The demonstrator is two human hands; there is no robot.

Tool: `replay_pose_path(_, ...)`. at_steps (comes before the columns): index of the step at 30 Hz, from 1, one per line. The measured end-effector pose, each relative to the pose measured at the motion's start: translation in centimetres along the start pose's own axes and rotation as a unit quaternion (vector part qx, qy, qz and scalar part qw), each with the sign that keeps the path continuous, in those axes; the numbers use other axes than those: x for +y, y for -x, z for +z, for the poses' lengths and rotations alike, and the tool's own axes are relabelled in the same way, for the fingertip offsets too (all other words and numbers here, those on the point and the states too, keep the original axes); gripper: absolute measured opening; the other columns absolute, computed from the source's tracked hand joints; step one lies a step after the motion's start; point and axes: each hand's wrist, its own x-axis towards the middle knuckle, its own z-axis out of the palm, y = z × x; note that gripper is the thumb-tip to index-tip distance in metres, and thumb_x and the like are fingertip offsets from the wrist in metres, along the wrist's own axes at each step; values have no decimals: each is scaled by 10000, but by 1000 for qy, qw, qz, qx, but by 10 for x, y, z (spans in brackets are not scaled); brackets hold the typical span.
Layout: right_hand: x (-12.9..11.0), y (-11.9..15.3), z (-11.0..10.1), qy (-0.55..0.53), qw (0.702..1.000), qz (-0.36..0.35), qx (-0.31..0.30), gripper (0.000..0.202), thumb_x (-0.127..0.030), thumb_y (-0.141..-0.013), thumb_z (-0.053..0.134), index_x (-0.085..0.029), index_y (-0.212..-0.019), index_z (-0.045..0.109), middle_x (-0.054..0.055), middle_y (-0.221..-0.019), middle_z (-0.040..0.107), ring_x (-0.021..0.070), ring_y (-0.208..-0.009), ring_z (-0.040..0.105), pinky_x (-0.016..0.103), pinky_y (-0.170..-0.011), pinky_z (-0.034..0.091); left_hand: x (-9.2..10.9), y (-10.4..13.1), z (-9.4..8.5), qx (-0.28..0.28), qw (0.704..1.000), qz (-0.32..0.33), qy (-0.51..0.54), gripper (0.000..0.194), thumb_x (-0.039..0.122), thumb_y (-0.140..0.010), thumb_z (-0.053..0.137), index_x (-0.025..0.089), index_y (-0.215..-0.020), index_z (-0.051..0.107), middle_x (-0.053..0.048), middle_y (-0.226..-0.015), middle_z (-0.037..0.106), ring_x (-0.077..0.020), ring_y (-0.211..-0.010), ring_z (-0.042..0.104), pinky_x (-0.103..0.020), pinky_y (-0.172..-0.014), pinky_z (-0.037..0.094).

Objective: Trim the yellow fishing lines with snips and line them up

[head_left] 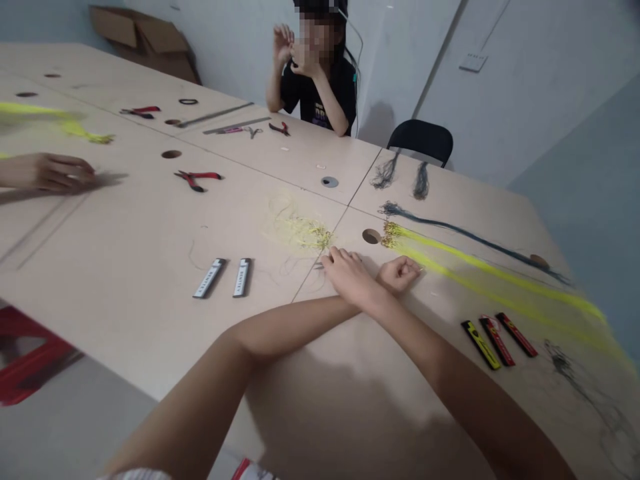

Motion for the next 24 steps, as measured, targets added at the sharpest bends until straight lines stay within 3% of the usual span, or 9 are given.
replay_pose_path(3, 5, -13, 6, 43, 999, -15, -8, 317, -51, -975, 375, -67, -1159, 634, 210, -1163, 635, 287, -1128, 549, 406, -907, 412, 1, -5, 0, -50, 999, -8, 6, 310, 349, -964, 563, 195, -1231, 602, -109, -1276, 600, -207, -1065, 622, -417, -911, 551)
replay_pose_path(8, -1, -15, -1, 62, 997, -34, 12, 307, -26, -949, 402, -41, -1098, 669, 220, -1153, 647, 314, -1168, 545, 450, -961, 401, 0, -8, -1, -104, 994, -17, 10, 313, 348, -961, 568, 191, -1229, 603, -109, -1272, 602, -213, -1071, 621, -420, -912, 549)
replay_pose_path(11, -35, -23, -11, -26, 998, -36, 44, 280, -104, -968, 416, -55, -1094, 661, 213, -1201, 630, 313, -1174, 558, 438, -952, 443, 0, -9, -3, -120, 992, -18, 11, 320, 349, -962, 566, 183, -1234, 600, -110, -1271, 602, -213, -1068, 622, -424, -914, 549)
replay_pose_path(14, -80, -42, -15, -203, 977, -61, -10, 318, -298, -1012, 403, -96, -1102, 632, 171, -1114, 682, 277, -1029, 648, 392, -861, 516, -1, -11, -7, -127, 992, -19, 11, 291, 348, -974, 544, 203, -1217, 612, -111, -1276, 603, -205, -1068, 618, -414, -917, 548)
replay_pose_path(17, -109, -65, -11, -277, 960, -20, -42, 465, -345, -958, 528, 7, -1259, 494, 273, -1113, 671, 331, -1062, 656, 421, -851, 536, -1, -12, -10, -128, 992, -19, 10, 297, 348, -975, 541, 198, -1222, 609, -109, -1273, 604, -207, -1068, 619, -418, -918, 547)
replay_pose_path(19, -111, -76, -5, -319, 946, 7, -46, 529, -213, -887, 599, 45, -1311, 417, 317, -1130, 655, 346, -1089, 652, 420, -838, 548, -1, -13, -11, -128, 991, -19, 10, 307, 346, -974, 544, 185, -1229, 604, -111, -1271, 603, -209, -1068, 621, -422, -919, 547)
replay_pose_path(21, -101, -81, -2, -363, 929, 31, -60, 506, -105, -811, 600, 27, -1275, 447, 292, -1058, 686, 318, -975, 697, 383, -748, 578, 0, -13, -11, -128, 992, -18, 12, 292, 345, -977, 538, 199, -1220, 611, -111, -1276, 602, -204, -1070, 619, -412, -920, 547)
replay_pose_path(24, -77, -76, -9, -471, 862, 58, -179, 184, -112, -760, 581, -81, -941, 593, 110, -692, 691, 207, -612, 689, 271, -513, 553, 3, -11, -8, -125, 992, -16, 20, 303, 349, -971, 548, 193, -1225, 607, -110, -1275, 601, -208, -1069, 620, -418, -917, 548)
